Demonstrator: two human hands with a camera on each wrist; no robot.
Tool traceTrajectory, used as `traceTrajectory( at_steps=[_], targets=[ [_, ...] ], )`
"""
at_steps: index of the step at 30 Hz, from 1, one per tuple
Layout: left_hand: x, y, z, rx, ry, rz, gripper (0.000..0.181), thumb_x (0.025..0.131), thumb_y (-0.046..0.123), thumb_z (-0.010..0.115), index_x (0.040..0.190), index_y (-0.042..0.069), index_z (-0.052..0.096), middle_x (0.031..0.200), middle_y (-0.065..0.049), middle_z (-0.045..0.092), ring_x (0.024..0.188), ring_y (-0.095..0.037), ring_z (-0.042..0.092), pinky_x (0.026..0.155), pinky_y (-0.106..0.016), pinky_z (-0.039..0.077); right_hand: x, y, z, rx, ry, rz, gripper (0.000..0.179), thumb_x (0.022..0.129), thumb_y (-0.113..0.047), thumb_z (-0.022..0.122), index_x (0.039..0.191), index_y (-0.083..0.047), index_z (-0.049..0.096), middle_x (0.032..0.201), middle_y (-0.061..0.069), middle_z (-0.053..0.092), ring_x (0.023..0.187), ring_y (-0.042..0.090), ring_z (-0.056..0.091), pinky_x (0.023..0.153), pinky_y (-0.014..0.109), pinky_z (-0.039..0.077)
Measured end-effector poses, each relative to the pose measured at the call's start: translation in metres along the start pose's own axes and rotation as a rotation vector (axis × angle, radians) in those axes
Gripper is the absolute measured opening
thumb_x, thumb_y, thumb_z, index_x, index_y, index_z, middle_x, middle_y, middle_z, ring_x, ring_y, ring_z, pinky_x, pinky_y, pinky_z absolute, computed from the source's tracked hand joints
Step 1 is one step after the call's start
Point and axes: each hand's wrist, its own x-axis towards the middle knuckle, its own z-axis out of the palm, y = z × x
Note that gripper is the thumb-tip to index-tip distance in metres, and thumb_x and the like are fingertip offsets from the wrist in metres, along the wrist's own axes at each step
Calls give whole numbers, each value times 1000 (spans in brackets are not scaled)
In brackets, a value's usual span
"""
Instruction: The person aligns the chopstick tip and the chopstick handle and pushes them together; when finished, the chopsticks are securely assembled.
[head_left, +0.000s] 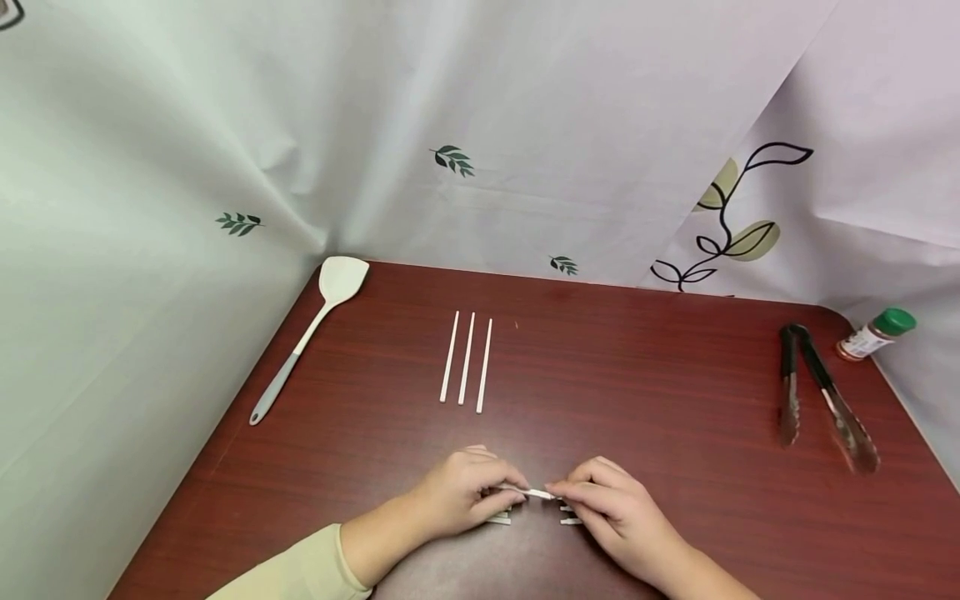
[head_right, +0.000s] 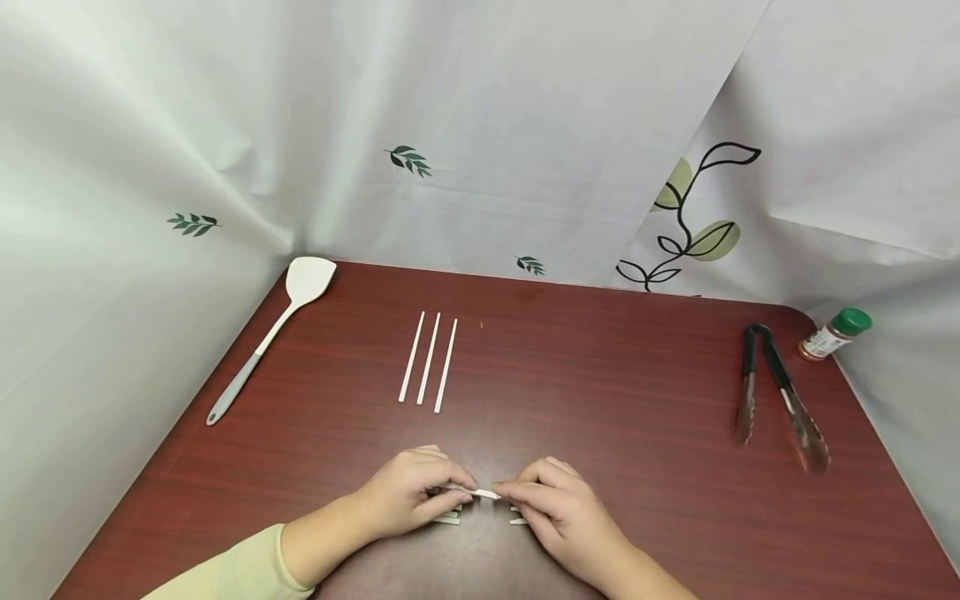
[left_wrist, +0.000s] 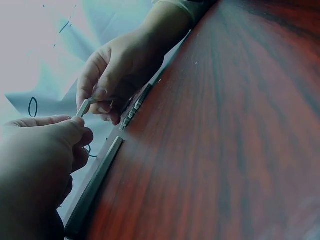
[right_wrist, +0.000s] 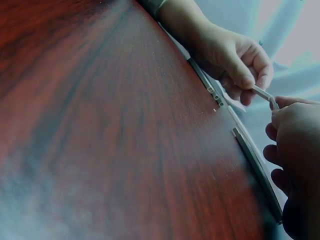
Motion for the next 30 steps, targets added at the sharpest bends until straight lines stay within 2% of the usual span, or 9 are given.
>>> traceTrajectory(
  at_steps=[7,13,17,30],
  targets=[
    [1,1,-2,79,-4,49,16,90,12,84,105,15,78,96,10,78,85,0,71,78,-19,53,-1,2,0,-53,31,7,26,110,-20,61,111,-4,81,97,-1,74,86,14,69,80,27,53],
    [3,5,-1,163,-5,67,15,90,14,84,103,15,79,95,10,78,83,-1,72,77,-20,53,-1,1,0,-111,69,14,26,110,-21,62,106,-5,82,93,-3,74,82,13,69,78,30,51],
    [4,9,1,204,1,68,15,88,14,86,102,15,80,94,10,79,83,0,72,76,-21,53,0,-1,0,-120,76,19,25,110,-22,63,106,-7,83,92,-4,73,81,12,67,76,28,51],
    [6,17,7,223,33,83,17,86,11,88,100,15,80,95,8,80,86,0,74,79,-19,55,1,-3,2,-78,65,-3,21,109,-16,63,108,-7,82,92,-3,71,83,11,66,75,22,51]
  ],
)
